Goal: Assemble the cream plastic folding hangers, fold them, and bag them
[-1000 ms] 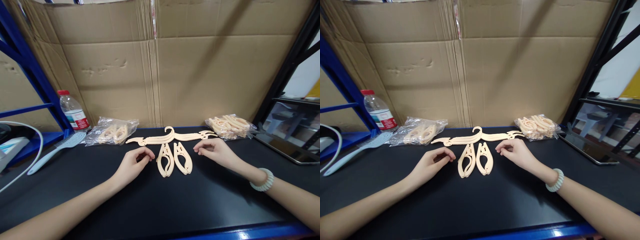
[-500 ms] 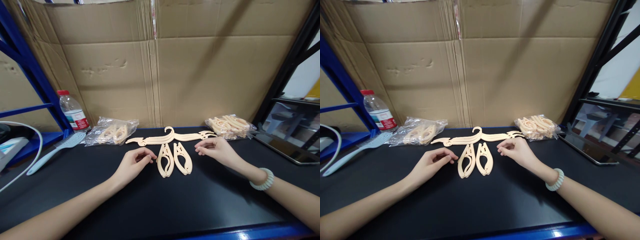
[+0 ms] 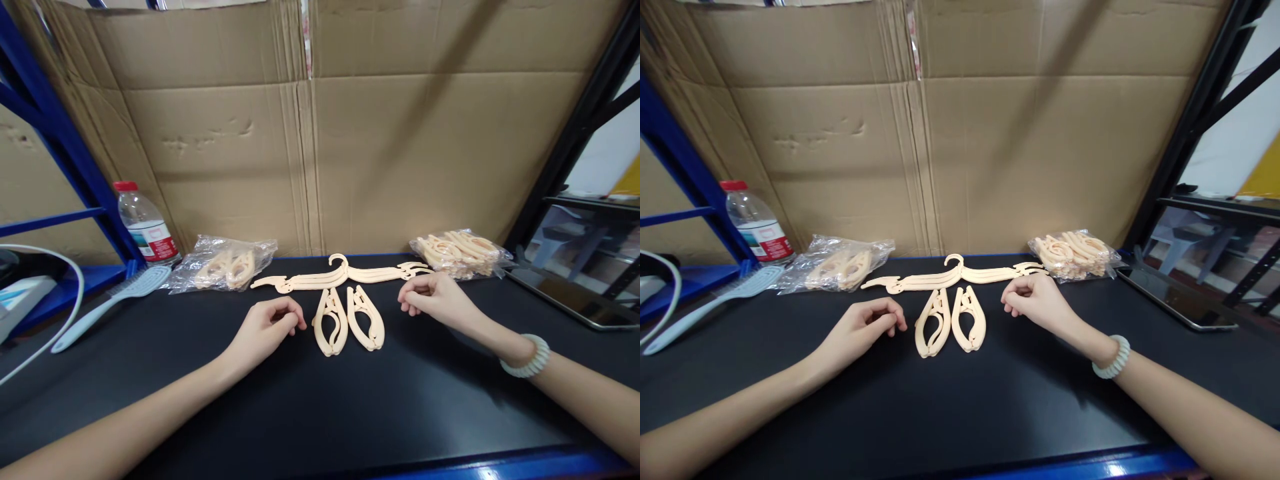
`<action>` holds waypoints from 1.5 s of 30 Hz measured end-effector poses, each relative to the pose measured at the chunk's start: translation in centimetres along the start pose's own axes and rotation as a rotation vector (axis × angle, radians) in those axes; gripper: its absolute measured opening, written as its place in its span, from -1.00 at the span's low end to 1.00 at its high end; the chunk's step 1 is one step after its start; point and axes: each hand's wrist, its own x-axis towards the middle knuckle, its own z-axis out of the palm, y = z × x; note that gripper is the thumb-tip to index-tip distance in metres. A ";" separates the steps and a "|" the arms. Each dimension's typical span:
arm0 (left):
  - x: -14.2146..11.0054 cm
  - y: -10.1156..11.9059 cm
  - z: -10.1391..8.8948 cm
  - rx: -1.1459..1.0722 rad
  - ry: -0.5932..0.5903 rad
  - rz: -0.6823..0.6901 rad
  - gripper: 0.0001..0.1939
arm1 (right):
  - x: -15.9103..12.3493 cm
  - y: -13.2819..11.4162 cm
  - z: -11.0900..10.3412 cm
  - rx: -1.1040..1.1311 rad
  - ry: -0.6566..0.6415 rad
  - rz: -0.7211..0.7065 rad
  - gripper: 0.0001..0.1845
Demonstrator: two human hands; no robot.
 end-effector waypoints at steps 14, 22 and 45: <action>0.1 -0.5 0.0 -0.094 -0.009 0.018 -0.80 | 1.0 1.1 -2.0 -0.060 0.032 0.021 -0.71; 0.2 -0.3 0.1 -0.107 -0.020 -0.010 -0.76 | 2.4 3.4 -3.6 -0.439 0.154 -0.082 -0.65; -0.1 -0.2 0.1 -0.096 -0.049 -0.015 -0.78 | 3.3 6.1 -2.6 -0.810 -0.008 -0.499 -0.68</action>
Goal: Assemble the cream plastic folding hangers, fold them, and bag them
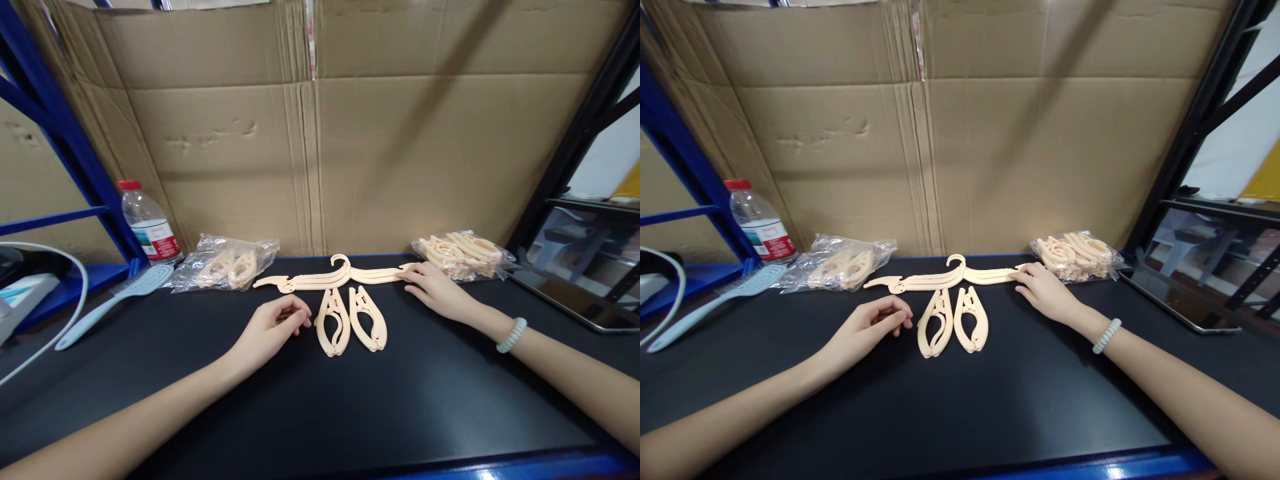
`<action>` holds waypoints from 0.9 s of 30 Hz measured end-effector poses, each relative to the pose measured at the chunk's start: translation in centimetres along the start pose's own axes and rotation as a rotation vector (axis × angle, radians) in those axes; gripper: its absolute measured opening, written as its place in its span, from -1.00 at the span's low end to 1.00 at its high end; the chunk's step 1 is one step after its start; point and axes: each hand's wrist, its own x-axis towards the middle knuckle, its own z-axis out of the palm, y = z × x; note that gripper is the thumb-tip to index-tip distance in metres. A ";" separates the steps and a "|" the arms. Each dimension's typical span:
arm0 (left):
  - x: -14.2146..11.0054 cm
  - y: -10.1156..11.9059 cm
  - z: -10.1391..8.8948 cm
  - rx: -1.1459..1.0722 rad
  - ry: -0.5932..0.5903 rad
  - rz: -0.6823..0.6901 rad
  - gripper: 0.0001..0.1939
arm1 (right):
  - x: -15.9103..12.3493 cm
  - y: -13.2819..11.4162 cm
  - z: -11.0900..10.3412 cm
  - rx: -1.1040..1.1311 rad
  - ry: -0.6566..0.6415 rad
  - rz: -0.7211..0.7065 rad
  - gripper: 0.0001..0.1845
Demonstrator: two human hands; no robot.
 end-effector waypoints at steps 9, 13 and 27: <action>0.0 0.1 0.1 0.005 0.002 0.010 -0.78 | 0.3 0.0 0.0 0.052 0.015 -0.009 -0.80; 0.0 0.2 0.2 0.006 0.001 0.007 -0.78 | 0.4 0.2 0.3 0.093 0.032 -0.017 -0.80; -0.1 0.5 0.1 -0.005 0.014 0.022 -0.82 | 0.8 -0.8 -0.1 0.167 0.086 0.000 -0.86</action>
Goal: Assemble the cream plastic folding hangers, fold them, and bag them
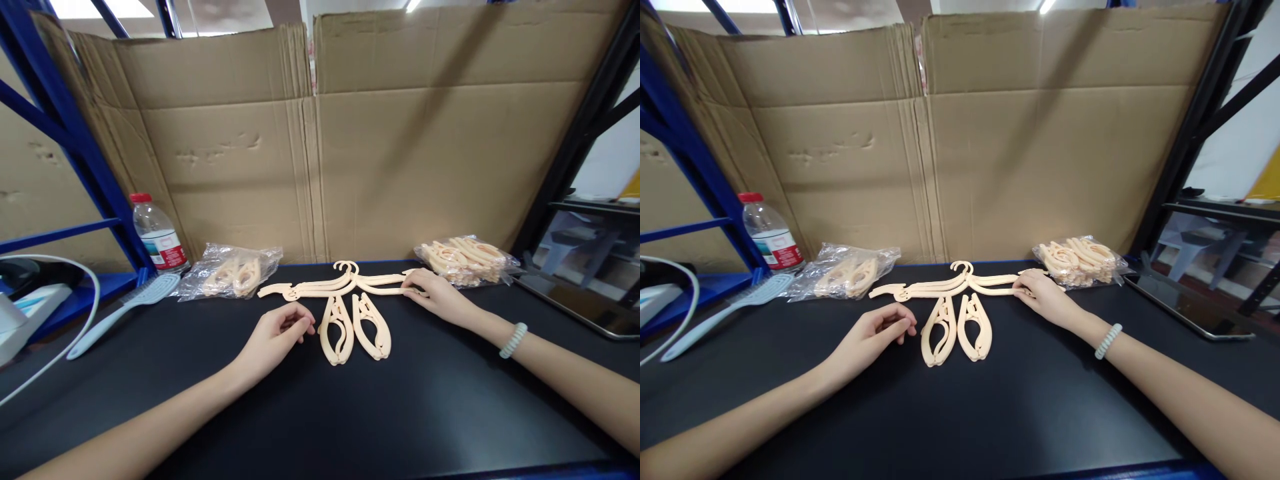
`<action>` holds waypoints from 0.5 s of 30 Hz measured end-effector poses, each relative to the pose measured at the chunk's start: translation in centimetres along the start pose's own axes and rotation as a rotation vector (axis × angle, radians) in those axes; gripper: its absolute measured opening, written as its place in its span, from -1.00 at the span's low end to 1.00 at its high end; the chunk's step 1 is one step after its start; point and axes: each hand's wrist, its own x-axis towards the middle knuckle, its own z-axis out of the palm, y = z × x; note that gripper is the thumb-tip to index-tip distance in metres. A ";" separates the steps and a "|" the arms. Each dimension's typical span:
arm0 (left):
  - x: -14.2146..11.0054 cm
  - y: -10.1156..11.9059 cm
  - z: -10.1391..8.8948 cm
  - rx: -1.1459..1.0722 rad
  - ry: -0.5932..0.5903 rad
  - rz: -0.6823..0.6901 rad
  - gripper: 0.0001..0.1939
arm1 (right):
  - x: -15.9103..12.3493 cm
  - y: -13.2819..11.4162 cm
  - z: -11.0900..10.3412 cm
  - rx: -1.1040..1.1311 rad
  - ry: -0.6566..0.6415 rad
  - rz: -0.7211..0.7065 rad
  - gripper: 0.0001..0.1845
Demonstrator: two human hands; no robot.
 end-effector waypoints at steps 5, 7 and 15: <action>0.1 -0.2 0.0 -0.012 0.010 0.000 -0.81 | -0.2 0.0 -0.4 0.028 0.035 0.088 -0.87; 0.1 -0.3 0.0 -0.028 0.015 -0.005 -0.81 | -0.3 -0.1 -0.5 0.056 0.044 0.122 -0.87; 0.3 -0.7 -0.1 -0.147 0.083 -0.059 -0.74 | -0.1 -1.3 -1.9 0.099 0.171 0.197 -0.88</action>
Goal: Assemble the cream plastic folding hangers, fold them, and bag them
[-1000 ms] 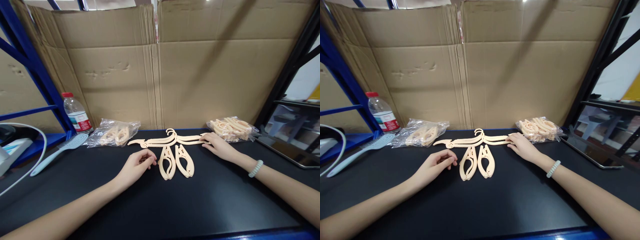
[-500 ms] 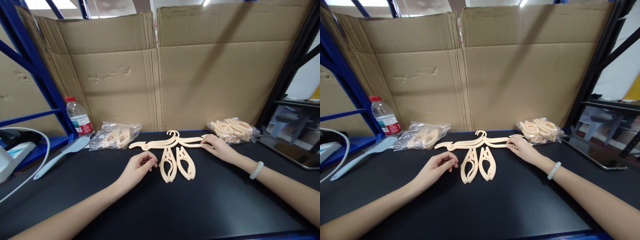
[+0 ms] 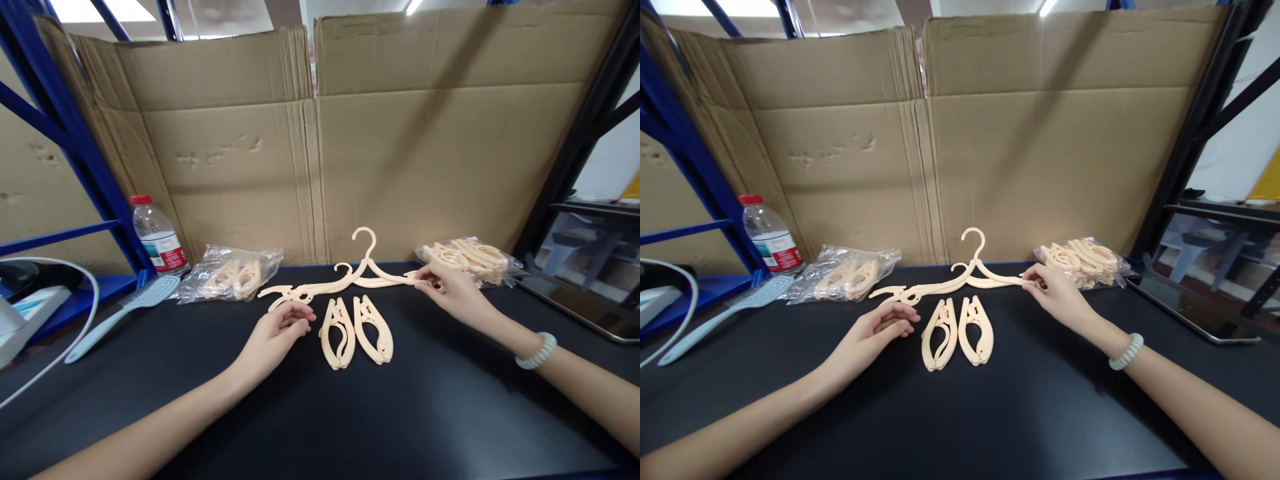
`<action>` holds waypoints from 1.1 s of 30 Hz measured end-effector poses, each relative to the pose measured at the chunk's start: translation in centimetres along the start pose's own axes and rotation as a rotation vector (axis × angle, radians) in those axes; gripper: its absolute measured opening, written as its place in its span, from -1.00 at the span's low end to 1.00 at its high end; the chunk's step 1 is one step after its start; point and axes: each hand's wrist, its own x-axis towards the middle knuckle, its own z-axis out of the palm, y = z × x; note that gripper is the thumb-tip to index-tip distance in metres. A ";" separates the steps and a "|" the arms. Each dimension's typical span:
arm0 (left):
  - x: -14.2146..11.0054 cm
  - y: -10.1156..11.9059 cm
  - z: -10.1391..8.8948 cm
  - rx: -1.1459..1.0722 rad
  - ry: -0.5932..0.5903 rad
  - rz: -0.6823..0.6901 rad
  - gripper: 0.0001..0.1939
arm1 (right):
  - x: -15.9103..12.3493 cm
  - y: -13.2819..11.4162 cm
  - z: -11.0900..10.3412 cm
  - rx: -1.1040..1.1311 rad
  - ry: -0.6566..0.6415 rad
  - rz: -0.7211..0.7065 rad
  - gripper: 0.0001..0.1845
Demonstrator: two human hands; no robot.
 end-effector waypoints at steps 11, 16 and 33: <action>-0.2 -0.5 0.2 -0.137 0.116 -0.042 -0.45 | 0.0 -1.7 -2.1 -0.082 -0.010 -0.080 -0.80; -0.4 -0.6 0.3 -0.087 0.088 0.066 -0.29 | -0.3 -2.6 -1.6 -0.055 -0.075 -0.107 -0.87; -0.8 0.1 0.2 0.250 -0.022 0.180 -0.62 | -1.1 -3.6 -1.2 -0.367 -0.076 -0.386 -0.76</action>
